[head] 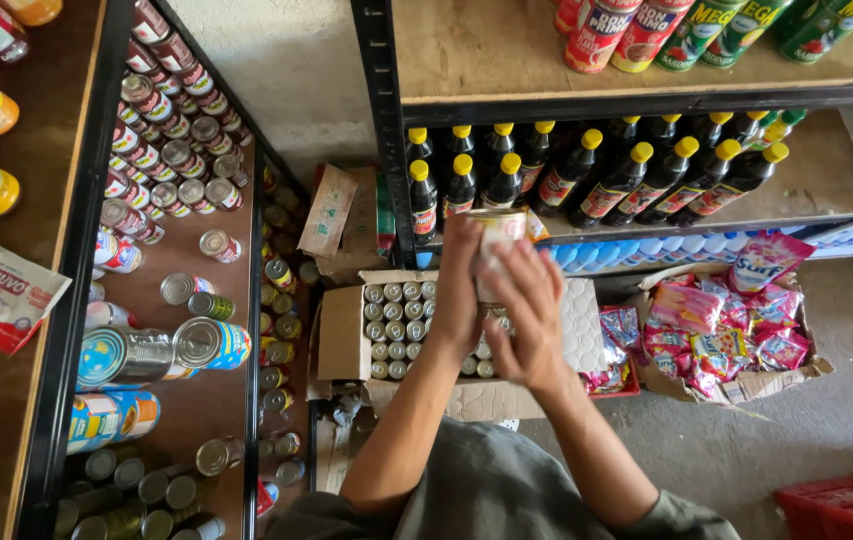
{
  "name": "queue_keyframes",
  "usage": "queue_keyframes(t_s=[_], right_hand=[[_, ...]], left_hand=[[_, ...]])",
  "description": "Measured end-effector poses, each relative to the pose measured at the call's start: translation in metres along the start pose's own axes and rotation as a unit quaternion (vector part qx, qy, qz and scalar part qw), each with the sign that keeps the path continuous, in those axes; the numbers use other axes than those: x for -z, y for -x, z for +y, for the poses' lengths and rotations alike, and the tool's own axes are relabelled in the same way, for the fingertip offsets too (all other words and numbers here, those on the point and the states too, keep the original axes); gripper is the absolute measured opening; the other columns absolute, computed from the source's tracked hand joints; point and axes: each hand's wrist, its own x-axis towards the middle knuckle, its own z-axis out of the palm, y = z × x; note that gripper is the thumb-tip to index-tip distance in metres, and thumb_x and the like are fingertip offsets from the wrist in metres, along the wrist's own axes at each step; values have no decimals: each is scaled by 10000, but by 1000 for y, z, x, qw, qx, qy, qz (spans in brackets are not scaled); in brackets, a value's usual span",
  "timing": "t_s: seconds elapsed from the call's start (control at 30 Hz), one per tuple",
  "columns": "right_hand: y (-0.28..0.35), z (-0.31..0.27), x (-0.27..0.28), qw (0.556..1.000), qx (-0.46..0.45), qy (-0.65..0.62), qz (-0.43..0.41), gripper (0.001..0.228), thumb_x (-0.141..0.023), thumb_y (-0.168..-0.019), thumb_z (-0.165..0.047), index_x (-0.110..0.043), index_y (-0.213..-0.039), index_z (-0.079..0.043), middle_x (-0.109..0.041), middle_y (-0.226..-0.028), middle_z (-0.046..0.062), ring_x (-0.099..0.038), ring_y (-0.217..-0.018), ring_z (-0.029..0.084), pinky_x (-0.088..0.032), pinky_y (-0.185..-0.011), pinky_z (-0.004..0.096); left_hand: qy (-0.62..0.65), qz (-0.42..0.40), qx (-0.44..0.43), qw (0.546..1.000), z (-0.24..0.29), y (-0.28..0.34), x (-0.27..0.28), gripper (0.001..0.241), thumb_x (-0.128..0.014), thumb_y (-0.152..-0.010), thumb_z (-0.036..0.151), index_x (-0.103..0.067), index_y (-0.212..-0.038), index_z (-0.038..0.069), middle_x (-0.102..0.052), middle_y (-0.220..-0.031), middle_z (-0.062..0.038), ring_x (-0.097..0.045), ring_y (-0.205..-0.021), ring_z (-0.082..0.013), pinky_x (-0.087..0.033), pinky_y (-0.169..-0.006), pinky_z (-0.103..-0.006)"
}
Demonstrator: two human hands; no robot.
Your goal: Cleaning canned food items with a cloth and organizing them on retail shelves.
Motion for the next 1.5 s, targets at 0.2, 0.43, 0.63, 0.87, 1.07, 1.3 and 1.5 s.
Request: queue_keyframes(t_s=[0.2,0.43,0.63,0.87,1.07,1.3,1.5], right_hand=[[-38,-15,17,1000,-13,6,0,611,-339,-1095,-463,-574,-1458,-32,-461,-1580,208,-304,-1540,403,-179,-1255,504],[0,-15,6,999,4,-16,-30,527,-440,-1053,-409,-627,-1401,-59,-526,-1533,190,-361,-1519,391,-188,-1249,526],[-42,-11,19,1000,-19,17,-10,584,-341,-1099,-431,-567,-1459,-30,-449,-1595,197,-285,-1550,391,-157,-1258,492],[1,-15,2,999,-26,-25,-17,538,-408,-1067,-405,-583,-1453,-74,-478,-1574,191,-319,-1538,380,-185,-1243,515],[-39,-10,21,999,-40,3,-7,571,-374,-1094,-418,-541,-1485,-37,-419,-1613,206,-274,-1553,400,-185,-1252,504],[-5,-13,16,999,-40,-23,-30,534,-420,-1074,-400,-577,-1450,-55,-461,-1583,199,-301,-1542,407,-184,-1244,530],[-56,-3,32,999,-43,19,-8,601,-364,-1105,-448,-493,-1540,-54,-350,-1655,200,-185,-1577,399,-149,-1276,510]], left_hand=[[61,-28,52,996,-13,0,-5,409,-484,-1033,516,-609,-1180,156,-580,-1014,-1,-585,-880,-152,-495,-806,-291],[42,9,0,999,-2,-3,4,440,-570,-988,480,-523,-1177,86,-560,-1024,-83,-552,-890,-185,-463,-769,-343],[22,-22,44,999,-17,-8,3,406,-498,-1048,413,-572,-1280,87,-571,-1105,-71,-595,-1007,-191,-511,-884,-331],[33,9,29,999,-10,-9,12,430,-599,-985,469,-530,-1151,79,-569,-1039,-107,-579,-932,-223,-487,-806,-372],[50,-22,64,996,-35,-16,11,360,-552,-1031,409,-603,-1207,100,-609,-1103,-105,-622,-1000,-224,-528,-864,-362],[43,-25,7,999,-37,-27,17,469,-569,-1005,464,-544,-1249,64,-601,-1166,-183,-628,-1049,-308,-529,-882,-441],[57,-40,43,997,-34,-34,-1,307,-570,-1020,406,-643,-1122,126,-682,-1032,-61,-671,-886,-170,-550,-771,-305]])
